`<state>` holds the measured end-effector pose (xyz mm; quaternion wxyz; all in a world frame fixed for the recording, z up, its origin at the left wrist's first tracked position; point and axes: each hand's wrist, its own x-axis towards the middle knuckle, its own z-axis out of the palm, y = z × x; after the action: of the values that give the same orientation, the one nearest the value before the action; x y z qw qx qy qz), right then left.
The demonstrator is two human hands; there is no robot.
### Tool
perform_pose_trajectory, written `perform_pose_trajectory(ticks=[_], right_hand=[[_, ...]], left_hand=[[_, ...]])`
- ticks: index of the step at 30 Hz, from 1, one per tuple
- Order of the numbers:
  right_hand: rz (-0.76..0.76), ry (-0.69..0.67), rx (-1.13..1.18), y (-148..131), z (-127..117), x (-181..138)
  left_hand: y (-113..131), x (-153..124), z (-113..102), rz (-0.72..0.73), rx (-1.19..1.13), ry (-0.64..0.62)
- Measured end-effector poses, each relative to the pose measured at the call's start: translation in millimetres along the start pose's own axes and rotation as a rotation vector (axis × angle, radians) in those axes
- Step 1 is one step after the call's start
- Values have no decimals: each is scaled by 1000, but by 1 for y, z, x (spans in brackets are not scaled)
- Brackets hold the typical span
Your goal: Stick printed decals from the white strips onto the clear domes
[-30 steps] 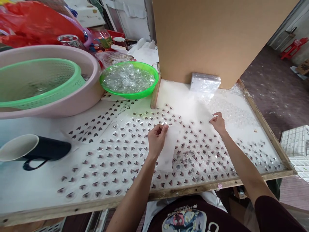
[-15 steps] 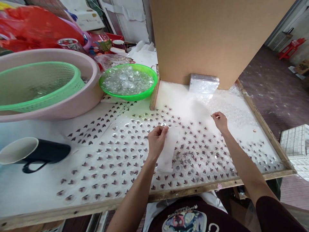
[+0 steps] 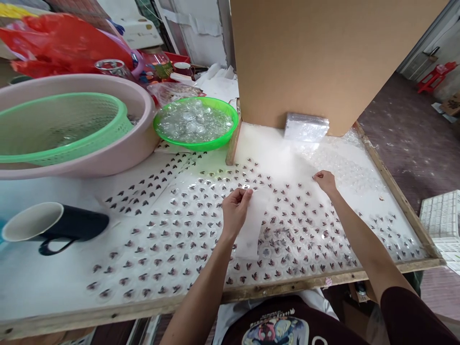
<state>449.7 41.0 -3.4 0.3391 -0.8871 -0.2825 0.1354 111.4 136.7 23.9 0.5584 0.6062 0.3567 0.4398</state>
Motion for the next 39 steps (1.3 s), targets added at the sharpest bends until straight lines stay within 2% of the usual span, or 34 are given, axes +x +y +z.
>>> perform_pose_trajectory(ticks=[7, 11, 17, 22, 25, 26, 28, 31, 32, 34, 36, 39], right_hand=[[-24, -6, -113, -3, -1, -2], [-41, -48, -112, -5, -3, -15], [-118, -144, 4, -8, 9, -51], [-155, -130, 103, -15, 9, -75], [-159, -95, 255, -28, 6, -100], [-152, -121, 325, -35, 8, -112], [-151, -259, 454, -51, 17, -142], [-236, -523, 577, -78, 45, -187], [-274, -558, 592, -86, 55, -197], [-330, -533, 604, -98, 66, -208], [-326, -447, 627, -101, 60, -206], [-229, -238, 637, -84, 11, -199]], left_hand=[[1, 0, -1, 6, 2, -10], [1, -1, -1, 15, 10, -14], [1, -1, 0, 20, 8, -15], [1, -1, -1, 13, 2, -10], [2, -2, -1, -28, -60, -4], [2, -2, -1, -45, -90, 0], [2, -2, 0, -74, -145, 9], [2, 0, 1, -81, -185, 14], [1, 0, 1, -80, -193, 9], [0, 1, 1, -77, -221, -8], [0, 2, 2, -72, -257, -58], [-1, 2, 4, -53, -270, -170]])
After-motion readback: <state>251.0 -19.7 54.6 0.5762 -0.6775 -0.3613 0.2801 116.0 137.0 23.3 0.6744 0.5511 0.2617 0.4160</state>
